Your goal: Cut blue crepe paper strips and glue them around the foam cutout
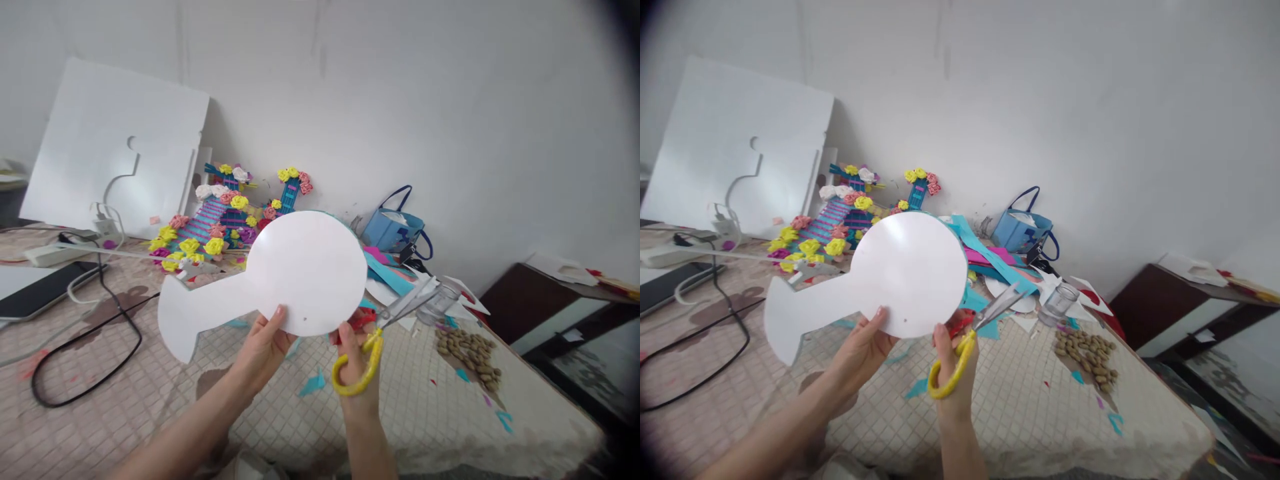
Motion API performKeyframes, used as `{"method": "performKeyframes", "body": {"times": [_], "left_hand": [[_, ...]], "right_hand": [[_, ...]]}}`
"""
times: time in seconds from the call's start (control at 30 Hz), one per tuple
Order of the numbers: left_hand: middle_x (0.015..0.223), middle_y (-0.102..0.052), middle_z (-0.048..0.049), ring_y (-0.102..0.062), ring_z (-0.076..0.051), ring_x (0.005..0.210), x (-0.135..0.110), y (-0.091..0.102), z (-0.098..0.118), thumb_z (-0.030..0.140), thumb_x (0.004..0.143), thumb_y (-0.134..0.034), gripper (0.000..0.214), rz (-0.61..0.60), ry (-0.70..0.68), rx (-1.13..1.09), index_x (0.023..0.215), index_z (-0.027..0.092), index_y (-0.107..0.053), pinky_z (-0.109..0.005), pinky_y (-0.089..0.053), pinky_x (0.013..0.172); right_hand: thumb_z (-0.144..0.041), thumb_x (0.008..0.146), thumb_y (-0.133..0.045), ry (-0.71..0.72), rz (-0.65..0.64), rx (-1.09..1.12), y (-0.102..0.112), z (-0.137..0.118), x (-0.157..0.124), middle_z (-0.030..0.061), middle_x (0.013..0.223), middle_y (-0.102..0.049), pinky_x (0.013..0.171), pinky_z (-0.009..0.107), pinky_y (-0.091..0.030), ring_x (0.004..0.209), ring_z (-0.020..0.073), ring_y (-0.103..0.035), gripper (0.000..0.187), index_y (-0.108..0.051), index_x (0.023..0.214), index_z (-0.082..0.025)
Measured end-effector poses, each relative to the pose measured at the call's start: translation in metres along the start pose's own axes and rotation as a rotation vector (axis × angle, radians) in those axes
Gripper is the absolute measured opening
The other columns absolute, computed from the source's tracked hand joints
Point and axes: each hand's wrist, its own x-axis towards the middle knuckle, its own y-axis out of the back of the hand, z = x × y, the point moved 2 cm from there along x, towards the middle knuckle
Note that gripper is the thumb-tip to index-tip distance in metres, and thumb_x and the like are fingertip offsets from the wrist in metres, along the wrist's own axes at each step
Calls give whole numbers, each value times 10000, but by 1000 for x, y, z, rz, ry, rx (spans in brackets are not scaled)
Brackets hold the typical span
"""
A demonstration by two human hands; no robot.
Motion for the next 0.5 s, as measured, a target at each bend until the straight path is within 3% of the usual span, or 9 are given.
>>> {"method": "performKeyframes", "body": {"times": [0.1, 0.17, 0.27, 0.37, 0.43, 0.5], "left_hand": [[1160, -681, -52, -605, -204, 1131, -16, 21, -7, 257, 809, -692, 369, -50, -20, 109, 1168, 226, -615, -286, -518, 949], [1182, -669, -77, -563, -234, 1192, -27, 37, -3, 254, 765, -734, 399, -179, 9, 270, 1151, 221, -641, -323, -452, 1030], [1263, -616, -111, -528, -255, 1232, -42, 60, 17, 191, 771, -718, 421, -377, 118, 480, 1183, 223, -636, -399, -357, 1099], [1297, -593, -106, -532, -246, 1229, -55, 86, 46, 213, 826, -659, 441, -373, 214, 582, 1258, 268, -584, -437, -356, 1085], [1305, -589, -92, -525, -267, 1235, -72, 116, 58, 242, 837, -642, 437, -395, 300, 639, 1268, 280, -580, -447, -374, 1072], [1274, -611, -97, -543, -299, 1208, -100, 162, 65, 267, 836, -635, 369, -340, 370, 783, 1205, 253, -640, -437, -405, 1049]], "right_hand": [[-380, 760, -671, -115, 63, 17, -1, 0, 0, 18, 879, -661, 633, 276, -494, 752, 159, -622, 252, -583, 944, -231], [-350, 754, -669, -152, 69, 14, 3, 4, 0, 8, 893, -667, 586, 259, -486, 742, 156, -629, 219, -588, 924, -239], [-322, 742, -663, -162, 66, 33, 10, 11, 6, -21, 815, -644, 483, 231, -435, 629, 123, -585, 147, -573, 818, -235], [-323, 723, -680, -155, 97, 87, 15, 15, 18, -33, 755, -599, 448, 214, -403, 563, 94, -523, 178, -550, 789, -221], [-321, 692, -703, -128, 133, 125, 19, 13, 30, -40, 744, -576, 435, 199, -382, 533, 73, -487, 222, -537, 789, -210], [-314, 648, -728, -115, 148, 150, 22, 10, 43, -44, 761, -577, 421, 188, -368, 519, 63, -473, 275, -530, 806, -208]]}}
